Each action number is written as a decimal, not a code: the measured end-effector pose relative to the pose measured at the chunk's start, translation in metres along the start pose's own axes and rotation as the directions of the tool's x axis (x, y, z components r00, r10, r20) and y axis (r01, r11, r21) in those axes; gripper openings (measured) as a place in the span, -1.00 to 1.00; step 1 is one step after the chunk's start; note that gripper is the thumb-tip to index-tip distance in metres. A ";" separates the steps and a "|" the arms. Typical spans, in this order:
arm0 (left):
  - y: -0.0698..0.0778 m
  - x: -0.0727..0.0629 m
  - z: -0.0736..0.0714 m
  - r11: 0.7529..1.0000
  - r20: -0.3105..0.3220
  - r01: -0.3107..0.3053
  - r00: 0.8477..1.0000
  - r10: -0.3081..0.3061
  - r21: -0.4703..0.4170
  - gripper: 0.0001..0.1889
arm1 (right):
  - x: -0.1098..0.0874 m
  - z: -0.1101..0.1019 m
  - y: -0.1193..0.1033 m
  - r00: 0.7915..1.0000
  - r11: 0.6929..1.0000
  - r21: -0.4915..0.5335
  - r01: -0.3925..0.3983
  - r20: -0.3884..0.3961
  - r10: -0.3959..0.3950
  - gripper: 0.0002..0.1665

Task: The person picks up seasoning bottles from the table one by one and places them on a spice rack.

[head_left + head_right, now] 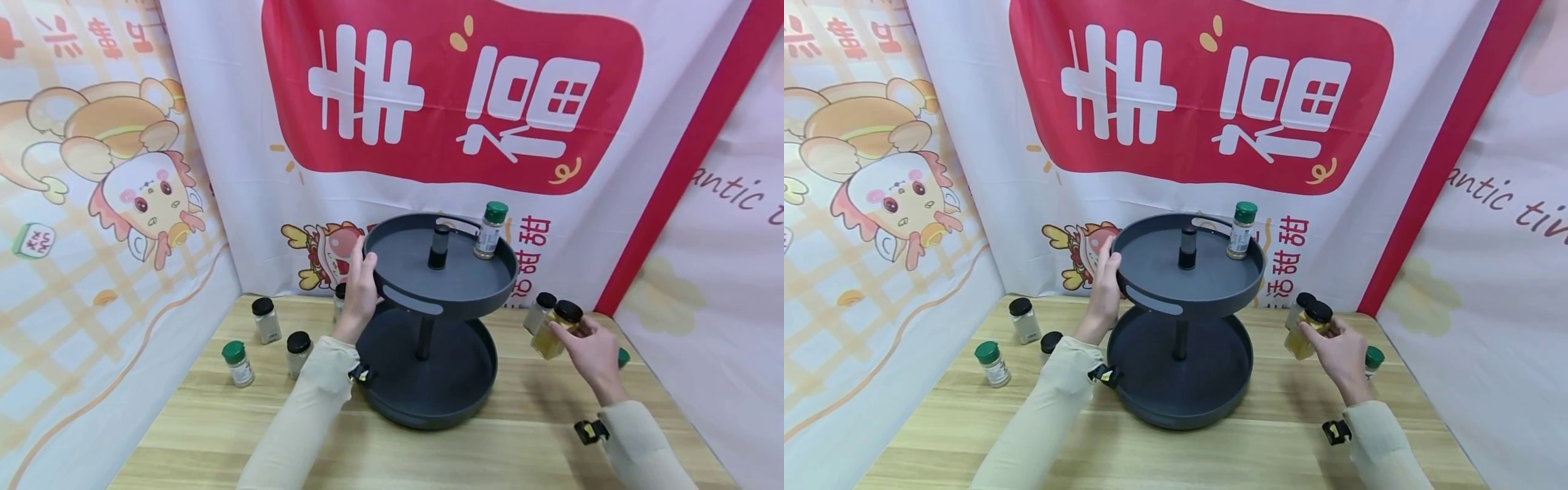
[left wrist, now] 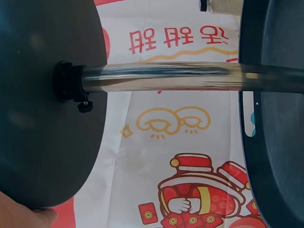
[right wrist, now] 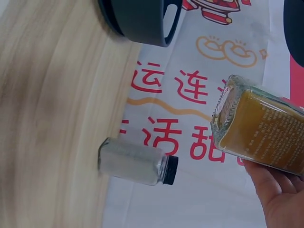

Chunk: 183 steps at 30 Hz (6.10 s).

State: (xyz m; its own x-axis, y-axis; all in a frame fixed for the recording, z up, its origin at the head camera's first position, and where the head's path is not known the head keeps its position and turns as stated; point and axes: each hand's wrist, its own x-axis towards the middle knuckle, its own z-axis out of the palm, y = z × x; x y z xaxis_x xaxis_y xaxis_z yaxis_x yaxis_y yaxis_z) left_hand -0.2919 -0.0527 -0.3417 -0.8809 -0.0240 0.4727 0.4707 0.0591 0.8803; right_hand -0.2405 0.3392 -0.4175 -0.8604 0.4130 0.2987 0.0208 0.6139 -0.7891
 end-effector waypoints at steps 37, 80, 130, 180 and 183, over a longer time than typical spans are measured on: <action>0.001 -0.009 -0.002 0.999 0.028 -0.018 0.999 0.019 -0.035 -0.37 | 0.000 -0.018 -0.059 0.997 0.985 0.152 0.081 -0.020 -0.079 -0.30; 0.007 -0.017 0.004 0.998 -0.023 -0.058 0.998 0.058 0.010 -0.31 | 0.028 -0.034 -0.137 0.983 0.959 0.217 0.181 -0.054 -0.173 -0.35; 0.011 -0.020 0.008 0.996 -0.059 -0.037 0.997 0.042 0.078 -0.31 | 0.030 -0.026 -0.179 0.965 0.931 0.261 0.255 -0.011 -0.261 -0.32; 0.008 -0.007 -0.003 0.999 0.053 0.040 0.998 -0.040 0.000 -0.40 | 0.023 0.000 -0.187 0.946 0.925 0.250 0.286 0.077 -0.314 -0.25; 0.006 -0.008 -0.002 1.000 0.047 0.030 0.998 -0.029 -0.006 -0.39 | 0.024 0.001 -0.184 0.947 0.928 0.251 0.275 0.098 -0.307 -0.23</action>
State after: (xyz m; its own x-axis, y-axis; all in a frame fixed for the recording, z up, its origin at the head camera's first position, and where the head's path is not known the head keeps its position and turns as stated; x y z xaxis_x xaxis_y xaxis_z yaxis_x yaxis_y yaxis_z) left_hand -0.2817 -0.0540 -0.3401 -0.8957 0.0215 0.4441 0.4446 0.0520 0.8942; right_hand -0.2651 0.2355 -0.2652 -0.8709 0.1367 0.4720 -0.3446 0.5148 -0.7850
